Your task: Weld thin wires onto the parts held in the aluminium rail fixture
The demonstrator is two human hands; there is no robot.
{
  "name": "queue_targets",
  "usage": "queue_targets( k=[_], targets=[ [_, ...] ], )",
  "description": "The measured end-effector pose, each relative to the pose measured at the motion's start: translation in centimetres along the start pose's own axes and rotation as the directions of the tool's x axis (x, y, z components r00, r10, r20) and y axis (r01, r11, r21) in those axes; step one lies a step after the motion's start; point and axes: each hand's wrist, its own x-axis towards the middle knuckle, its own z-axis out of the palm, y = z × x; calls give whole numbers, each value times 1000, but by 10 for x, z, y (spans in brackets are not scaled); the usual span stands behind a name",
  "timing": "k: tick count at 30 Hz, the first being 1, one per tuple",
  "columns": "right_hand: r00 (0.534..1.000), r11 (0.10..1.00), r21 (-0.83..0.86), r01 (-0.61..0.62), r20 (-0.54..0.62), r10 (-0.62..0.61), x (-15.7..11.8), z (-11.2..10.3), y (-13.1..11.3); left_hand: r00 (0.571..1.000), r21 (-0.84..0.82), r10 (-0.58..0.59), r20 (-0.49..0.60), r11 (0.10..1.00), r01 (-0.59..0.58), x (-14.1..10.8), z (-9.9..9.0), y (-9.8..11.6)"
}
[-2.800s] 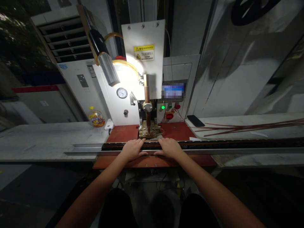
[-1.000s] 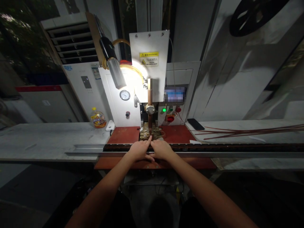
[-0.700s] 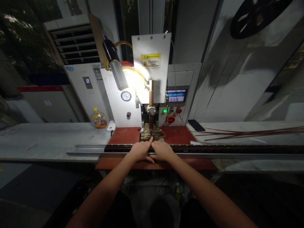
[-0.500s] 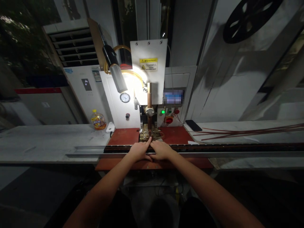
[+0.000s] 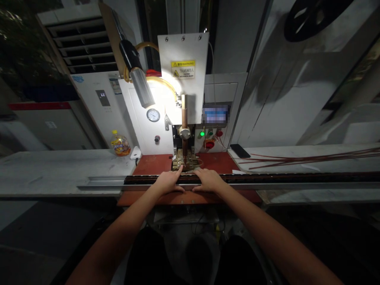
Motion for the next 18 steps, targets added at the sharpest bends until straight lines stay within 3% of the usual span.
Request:
queue_targets(
  k=[8,18],
  targets=[
    [999,999,-14,-42,-20,42,-1,-5,-14,1000,-1,9,-3,1000,-9,-12,0,-14],
    [997,997,-38,-66,-40,65,1,6,-16,997,25,-54,-55,998,55,-15,7,-7]
  ],
)
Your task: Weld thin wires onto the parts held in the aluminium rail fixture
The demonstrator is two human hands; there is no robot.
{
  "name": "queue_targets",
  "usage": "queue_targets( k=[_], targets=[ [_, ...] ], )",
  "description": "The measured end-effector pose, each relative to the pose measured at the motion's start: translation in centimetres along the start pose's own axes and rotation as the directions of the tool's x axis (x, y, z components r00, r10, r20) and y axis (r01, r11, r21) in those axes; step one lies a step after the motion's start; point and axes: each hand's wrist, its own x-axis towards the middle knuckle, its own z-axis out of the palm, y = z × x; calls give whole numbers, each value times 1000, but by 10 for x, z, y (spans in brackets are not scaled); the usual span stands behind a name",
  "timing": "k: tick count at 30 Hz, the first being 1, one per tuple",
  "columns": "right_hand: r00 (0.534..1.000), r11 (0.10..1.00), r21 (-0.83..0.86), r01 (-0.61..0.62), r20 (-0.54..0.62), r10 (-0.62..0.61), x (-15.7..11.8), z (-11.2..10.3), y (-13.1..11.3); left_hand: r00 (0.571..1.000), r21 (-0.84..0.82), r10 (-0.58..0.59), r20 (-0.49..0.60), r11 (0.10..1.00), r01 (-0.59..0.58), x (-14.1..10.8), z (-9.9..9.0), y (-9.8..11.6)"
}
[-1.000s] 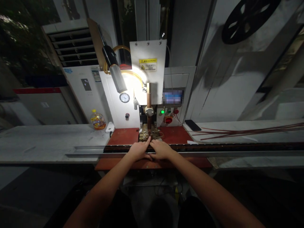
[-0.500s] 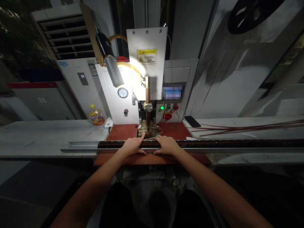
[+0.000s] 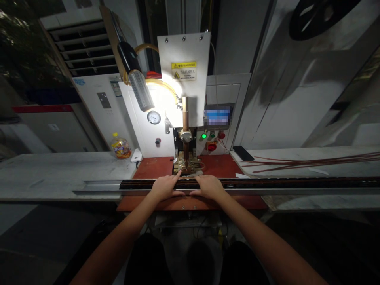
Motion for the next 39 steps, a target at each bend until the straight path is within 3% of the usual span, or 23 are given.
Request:
queue_targets(
  k=[11,23,31,39],
  targets=[
    [1000,1000,4,-5,-5,5,-1,-2,-1,999,-32,41,-9,999,-42,-1,-6,1],
    [1000,1000,-3,-27,-11,27,-2,-3,-3,992,-28,123,35,992,-122,6,-24,6],
    [1000,1000,-24,-14,-8,14,-1,3,0,979,-60,186,-83,980,-191,24,-12,35],
    [1000,1000,-25,6,-7,-7,0,6,2,980,-35,168,-109,984,-173,23,0,36]
  ],
)
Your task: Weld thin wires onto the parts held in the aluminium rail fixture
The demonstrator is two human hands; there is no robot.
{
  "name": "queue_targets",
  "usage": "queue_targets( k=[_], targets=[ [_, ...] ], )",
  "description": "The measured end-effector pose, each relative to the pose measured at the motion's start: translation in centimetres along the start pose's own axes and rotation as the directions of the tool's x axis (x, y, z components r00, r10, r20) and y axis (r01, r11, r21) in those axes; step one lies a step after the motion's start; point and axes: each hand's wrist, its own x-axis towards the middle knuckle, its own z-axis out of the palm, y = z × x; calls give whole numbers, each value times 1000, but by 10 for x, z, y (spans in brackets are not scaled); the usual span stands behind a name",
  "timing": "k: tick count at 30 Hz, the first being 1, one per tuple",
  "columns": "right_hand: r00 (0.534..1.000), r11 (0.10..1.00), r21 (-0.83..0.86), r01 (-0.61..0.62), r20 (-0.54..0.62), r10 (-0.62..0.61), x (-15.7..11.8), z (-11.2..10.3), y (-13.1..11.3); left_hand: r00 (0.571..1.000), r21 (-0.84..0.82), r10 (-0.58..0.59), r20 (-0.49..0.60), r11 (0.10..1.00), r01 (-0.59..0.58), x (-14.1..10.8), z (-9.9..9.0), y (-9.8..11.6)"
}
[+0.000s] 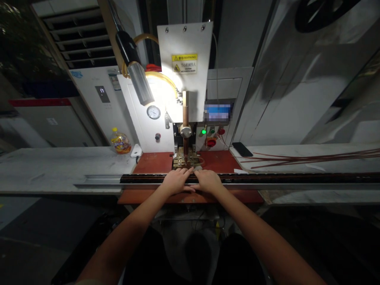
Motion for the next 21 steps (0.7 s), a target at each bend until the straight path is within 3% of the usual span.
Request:
queue_targets(
  k=[8,21],
  targets=[
    [1000,1000,28,14,-5,-14,-1,-6,-1,997,35,-7,77,999,4,3,-2,-1],
    [998,994,84,67,7,-68,-4,-13,11,996,33,-29,88,999,26,3,4,-11]
  ],
)
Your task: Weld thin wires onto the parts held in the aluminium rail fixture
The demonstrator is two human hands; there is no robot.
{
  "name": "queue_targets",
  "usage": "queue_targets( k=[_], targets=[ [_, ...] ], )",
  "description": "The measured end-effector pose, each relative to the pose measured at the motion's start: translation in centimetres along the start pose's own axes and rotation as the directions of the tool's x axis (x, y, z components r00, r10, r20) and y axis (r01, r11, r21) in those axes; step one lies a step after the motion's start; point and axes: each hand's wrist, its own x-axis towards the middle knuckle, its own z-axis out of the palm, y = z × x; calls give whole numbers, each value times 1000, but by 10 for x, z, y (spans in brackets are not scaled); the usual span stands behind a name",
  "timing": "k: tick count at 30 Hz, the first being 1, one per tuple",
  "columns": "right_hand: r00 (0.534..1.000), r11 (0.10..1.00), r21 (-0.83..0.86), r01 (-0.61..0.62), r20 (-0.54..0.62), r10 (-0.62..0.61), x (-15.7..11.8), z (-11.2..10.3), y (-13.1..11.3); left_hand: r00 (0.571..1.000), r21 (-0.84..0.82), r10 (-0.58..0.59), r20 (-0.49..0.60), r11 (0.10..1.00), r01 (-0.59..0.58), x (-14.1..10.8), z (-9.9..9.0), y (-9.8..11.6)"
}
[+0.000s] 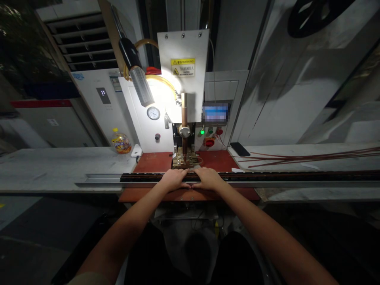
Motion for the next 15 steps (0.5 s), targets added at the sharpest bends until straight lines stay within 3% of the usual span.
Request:
queue_targets(
  k=[7,15],
  targets=[
    [998,998,-41,-44,51,46,-2,1,14,999,-3,-27,29,1000,28,-12,-3,-16],
    [998,996,-76,-51,34,54,-4,0,6,999,-15,-37,18,999,38,-25,-8,-25]
  ],
)
